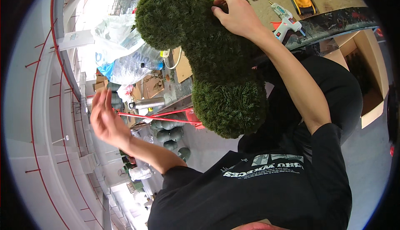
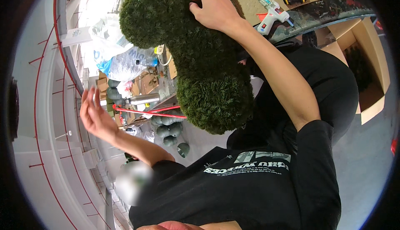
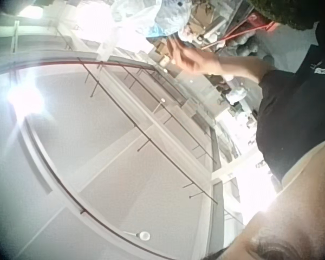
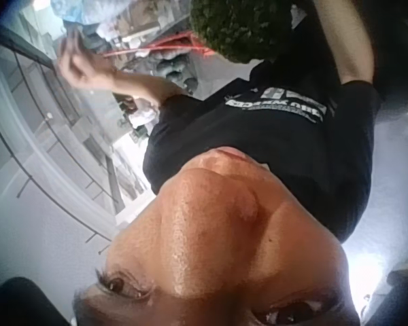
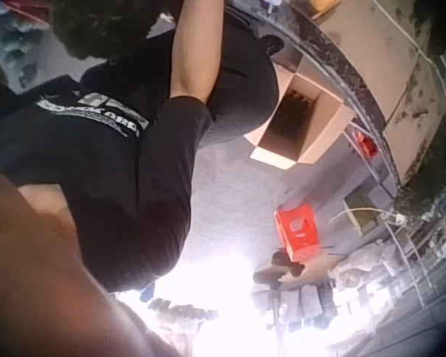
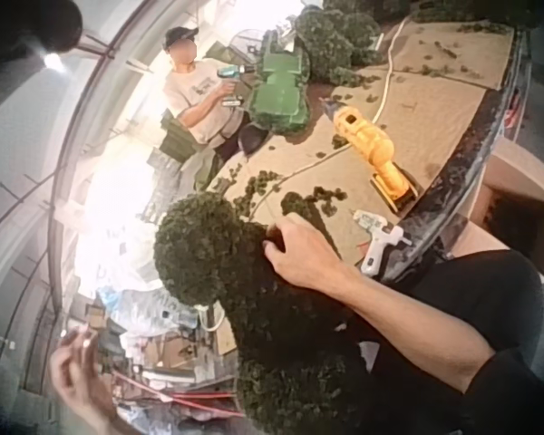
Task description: Assembling a moss-covered animal sculpture using a glue gun and a drill.
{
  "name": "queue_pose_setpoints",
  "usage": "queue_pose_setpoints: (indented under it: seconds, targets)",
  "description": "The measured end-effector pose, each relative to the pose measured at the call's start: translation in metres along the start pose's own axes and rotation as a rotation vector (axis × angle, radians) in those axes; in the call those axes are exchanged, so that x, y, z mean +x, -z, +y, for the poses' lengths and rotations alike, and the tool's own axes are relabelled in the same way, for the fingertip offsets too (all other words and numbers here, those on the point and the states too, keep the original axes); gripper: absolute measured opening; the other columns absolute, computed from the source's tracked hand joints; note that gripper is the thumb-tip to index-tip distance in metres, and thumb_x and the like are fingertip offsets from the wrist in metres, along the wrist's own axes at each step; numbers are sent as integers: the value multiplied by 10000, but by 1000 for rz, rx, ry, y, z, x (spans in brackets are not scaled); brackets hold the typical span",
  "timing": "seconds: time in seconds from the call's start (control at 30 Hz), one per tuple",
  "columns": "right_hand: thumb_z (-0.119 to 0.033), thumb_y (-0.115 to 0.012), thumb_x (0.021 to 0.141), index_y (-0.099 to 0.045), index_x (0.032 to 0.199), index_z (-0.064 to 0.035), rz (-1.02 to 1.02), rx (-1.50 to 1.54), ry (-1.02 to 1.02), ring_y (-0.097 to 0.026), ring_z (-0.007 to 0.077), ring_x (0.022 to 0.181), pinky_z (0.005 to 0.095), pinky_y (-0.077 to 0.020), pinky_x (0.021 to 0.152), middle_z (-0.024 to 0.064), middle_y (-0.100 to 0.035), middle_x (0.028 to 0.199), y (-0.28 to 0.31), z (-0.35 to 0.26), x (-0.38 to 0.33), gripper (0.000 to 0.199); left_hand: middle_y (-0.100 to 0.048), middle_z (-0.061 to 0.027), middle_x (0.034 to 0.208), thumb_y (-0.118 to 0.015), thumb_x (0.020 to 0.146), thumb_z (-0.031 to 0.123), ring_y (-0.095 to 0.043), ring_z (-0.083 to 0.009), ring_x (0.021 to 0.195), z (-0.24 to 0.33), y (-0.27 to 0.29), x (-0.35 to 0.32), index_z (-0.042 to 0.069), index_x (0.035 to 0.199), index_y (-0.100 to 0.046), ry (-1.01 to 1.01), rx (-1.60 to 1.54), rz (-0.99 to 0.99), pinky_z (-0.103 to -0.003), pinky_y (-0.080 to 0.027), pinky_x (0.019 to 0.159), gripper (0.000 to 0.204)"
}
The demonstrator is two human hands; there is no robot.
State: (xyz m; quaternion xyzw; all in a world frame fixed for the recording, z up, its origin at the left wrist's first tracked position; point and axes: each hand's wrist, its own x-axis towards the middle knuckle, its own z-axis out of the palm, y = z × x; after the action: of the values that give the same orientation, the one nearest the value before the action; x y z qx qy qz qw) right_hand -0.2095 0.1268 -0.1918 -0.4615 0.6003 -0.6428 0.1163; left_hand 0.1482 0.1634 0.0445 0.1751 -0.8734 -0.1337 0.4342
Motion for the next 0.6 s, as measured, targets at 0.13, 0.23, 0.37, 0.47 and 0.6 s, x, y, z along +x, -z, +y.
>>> queue_pose_setpoints:
  seconds: [0.13, 0.23, 0.37, 0.47, 0.6]
  targets:
    - [-258, -677, 945, -701, 1074, -15, 26, -30, 53, -664, 327, 1004, 418, -522, 899, 166, -675, 1074, -1, -3, -2, 276, -607, -250, 1382, -576, 1004, -54, -632, -338, 1252, -42, -55, 50, -19, 1174, -715, 38, 121, -4, -455, -525, 1083, 222]
    - [-251, -682, 942, -698, 1084, -12, 15, -42, 38, -664, 331, 1011, 420, -521, 901, 170, -675, 1078, -3, -3, -3, 278, -618, -212, 1384, -645, 981, -37, -633, -267, 1242, -77, -85, 80, -8, 1189, -728, 91, 118, -41, -369, -531, 1046, 226]
    - [-245, -691, 939, -695, 1087, -9, 20, -25, 30, -665, 334, 1018, 419, -522, 902, 173, -676, 1086, -2, -9, -5, 279, -620, -181, 1396, -694, 969, 3, -614, -217, 1251, -95, -111, 103, 8, 1225, -730, 167, 30, -75, -329, -525, 1024, 259]
    - [-250, -692, 940, -694, 1094, -11, 6, -22, 13, -664, 335, 1027, 419, -522, 906, 174, -675, 1101, -1, -6, -3, 284, -623, -154, 1411, -693, 989, 59, -604, -212, 1272, -103, -129, 104, 25, 1243, -737, 190, 29, -122, -331, -493, 1055, 261]
    - [-268, -686, 944, -690, 1114, -20, -21, -13, -18, -658, 341, 1070, 423, -511, 943, 180, -674, 1136, 2, -7, -2, 301, -628, -126, 1430, -596, 1070, 194, -591, -216, 1303, -112, -126, 86, 22, 1308, -704, 161, 108, -93, -366, -452, 1103, 314]
